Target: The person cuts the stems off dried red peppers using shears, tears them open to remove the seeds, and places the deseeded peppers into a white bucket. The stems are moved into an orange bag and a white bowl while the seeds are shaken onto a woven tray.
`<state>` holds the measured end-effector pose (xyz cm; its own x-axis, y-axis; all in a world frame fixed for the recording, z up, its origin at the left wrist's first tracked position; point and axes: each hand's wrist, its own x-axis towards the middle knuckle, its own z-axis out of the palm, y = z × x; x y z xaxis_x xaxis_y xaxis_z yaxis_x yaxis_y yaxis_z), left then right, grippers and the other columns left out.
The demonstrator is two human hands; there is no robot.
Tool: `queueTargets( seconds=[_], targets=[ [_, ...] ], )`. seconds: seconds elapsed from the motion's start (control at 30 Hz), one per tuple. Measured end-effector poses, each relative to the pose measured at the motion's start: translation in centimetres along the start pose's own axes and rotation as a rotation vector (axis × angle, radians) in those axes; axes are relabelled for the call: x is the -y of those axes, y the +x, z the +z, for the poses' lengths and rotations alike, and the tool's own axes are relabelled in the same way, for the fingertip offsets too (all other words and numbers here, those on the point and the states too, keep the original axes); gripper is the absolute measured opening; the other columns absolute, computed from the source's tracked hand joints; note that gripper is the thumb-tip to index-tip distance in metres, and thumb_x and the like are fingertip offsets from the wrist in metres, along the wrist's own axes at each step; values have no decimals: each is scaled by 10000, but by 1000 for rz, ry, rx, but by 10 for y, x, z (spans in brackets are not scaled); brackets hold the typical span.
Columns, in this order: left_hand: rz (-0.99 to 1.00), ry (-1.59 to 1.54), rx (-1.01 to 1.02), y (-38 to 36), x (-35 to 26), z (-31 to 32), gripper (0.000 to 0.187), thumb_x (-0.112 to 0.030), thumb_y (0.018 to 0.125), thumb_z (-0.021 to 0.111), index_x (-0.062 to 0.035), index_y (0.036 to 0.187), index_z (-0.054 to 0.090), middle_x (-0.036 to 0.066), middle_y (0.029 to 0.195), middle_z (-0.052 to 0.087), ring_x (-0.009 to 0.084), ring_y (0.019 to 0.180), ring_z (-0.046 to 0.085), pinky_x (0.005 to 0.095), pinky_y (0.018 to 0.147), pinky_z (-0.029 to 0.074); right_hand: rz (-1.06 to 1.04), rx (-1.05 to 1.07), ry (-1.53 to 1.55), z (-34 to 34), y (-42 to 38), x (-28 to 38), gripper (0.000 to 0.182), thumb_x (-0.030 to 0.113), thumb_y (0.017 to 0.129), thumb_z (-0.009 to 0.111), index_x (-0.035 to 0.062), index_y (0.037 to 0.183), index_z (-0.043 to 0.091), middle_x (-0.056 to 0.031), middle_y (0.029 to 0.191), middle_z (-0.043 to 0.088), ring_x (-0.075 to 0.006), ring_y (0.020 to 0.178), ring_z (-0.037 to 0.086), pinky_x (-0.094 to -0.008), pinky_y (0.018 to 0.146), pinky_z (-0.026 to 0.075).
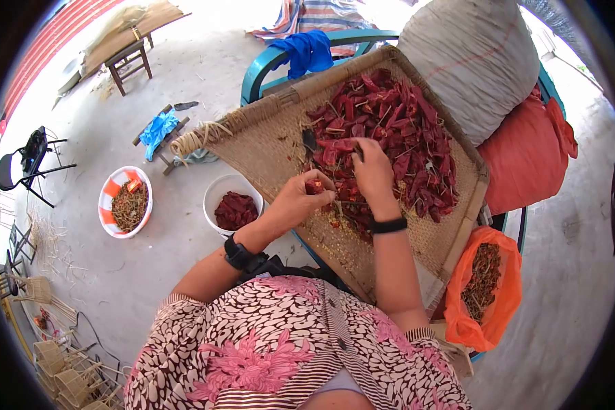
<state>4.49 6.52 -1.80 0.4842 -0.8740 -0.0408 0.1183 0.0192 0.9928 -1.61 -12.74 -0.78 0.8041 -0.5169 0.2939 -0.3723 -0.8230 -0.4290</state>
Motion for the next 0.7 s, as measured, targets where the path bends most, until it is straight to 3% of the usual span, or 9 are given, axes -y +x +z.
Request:
queueTargets(
  seconds=[0.03,0.17,0.3,0.4,0.43,0.5,0.57,0.6,0.7],
  targets=[
    [-1,10,-7,0,-2,-1,168,-183,887,662,-55,976,598,-45,818,515,38,736,435,213,655,377,-95,-26,-3,9,6,-1,319,110,830,597,109,1148,593,-131,1140,592,-353,1024,586,-437,854,476],
    [36,-20,-28,-2,1,-2,162,-202,896,657,-56,947,607,-47,764,504,37,712,429,215,630,368,9,214,-252,26,17,-5,314,82,826,573,141,1135,585,-133,1145,591,-365,1039,582,-473,820,477],
    [-38,-43,-19,-9,-16,-2,186,-226,906,650,-51,953,608,-41,770,507,41,713,434,211,625,371,-6,141,-138,10,9,-7,252,128,844,589,84,1092,579,-142,978,644,-358,926,622,-470,744,481],
    [-51,-21,-50,-6,-11,-2,185,-213,912,649,-48,985,606,-32,826,530,36,756,450,207,657,396,155,72,57,-19,-1,7,249,194,869,606,90,1094,593,-127,911,662,-349,902,635,-469,742,477],
    [43,0,-95,-4,-7,0,194,-182,901,653,-49,1032,602,-9,873,553,58,786,483,221,684,414,147,28,107,-18,-3,-1,260,197,871,637,69,1092,592,-77,847,659,-248,774,644,-389,656,478],
    [220,40,-184,-2,2,6,266,-121,879,661,-52,1127,594,37,967,599,101,847,547,249,738,450,272,112,385,-36,-12,9,242,163,859,655,43,1059,590,-49,827,640,-164,695,593,-318,599,448],
    [597,518,-318,6,-7,6,399,-62,841,666,-63,1224,557,95,1071,605,180,949,581,286,803,464,369,164,657,-49,-24,21,244,108,839,678,11,1034,567,0,784,587,-46,598,463,-212,527,375],
    [792,760,-382,11,-11,7,471,-32,822,668,-68,1273,538,124,1123,608,219,1000,598,304,836,471,357,176,694,-51,-29,26,252,113,842,677,13,1042,561,-1,777,587,-45,587,463,-211,517,373],
    [762,827,-322,14,-2,18,607,15,771,670,-79,1342,488,176,1210,572,310,1123,557,351,912,458,357,276,789,-63,-39,49,300,134,852,674,18,1090,533,-11,783,601,-37,553,469,-198,467,353]
  ],
)
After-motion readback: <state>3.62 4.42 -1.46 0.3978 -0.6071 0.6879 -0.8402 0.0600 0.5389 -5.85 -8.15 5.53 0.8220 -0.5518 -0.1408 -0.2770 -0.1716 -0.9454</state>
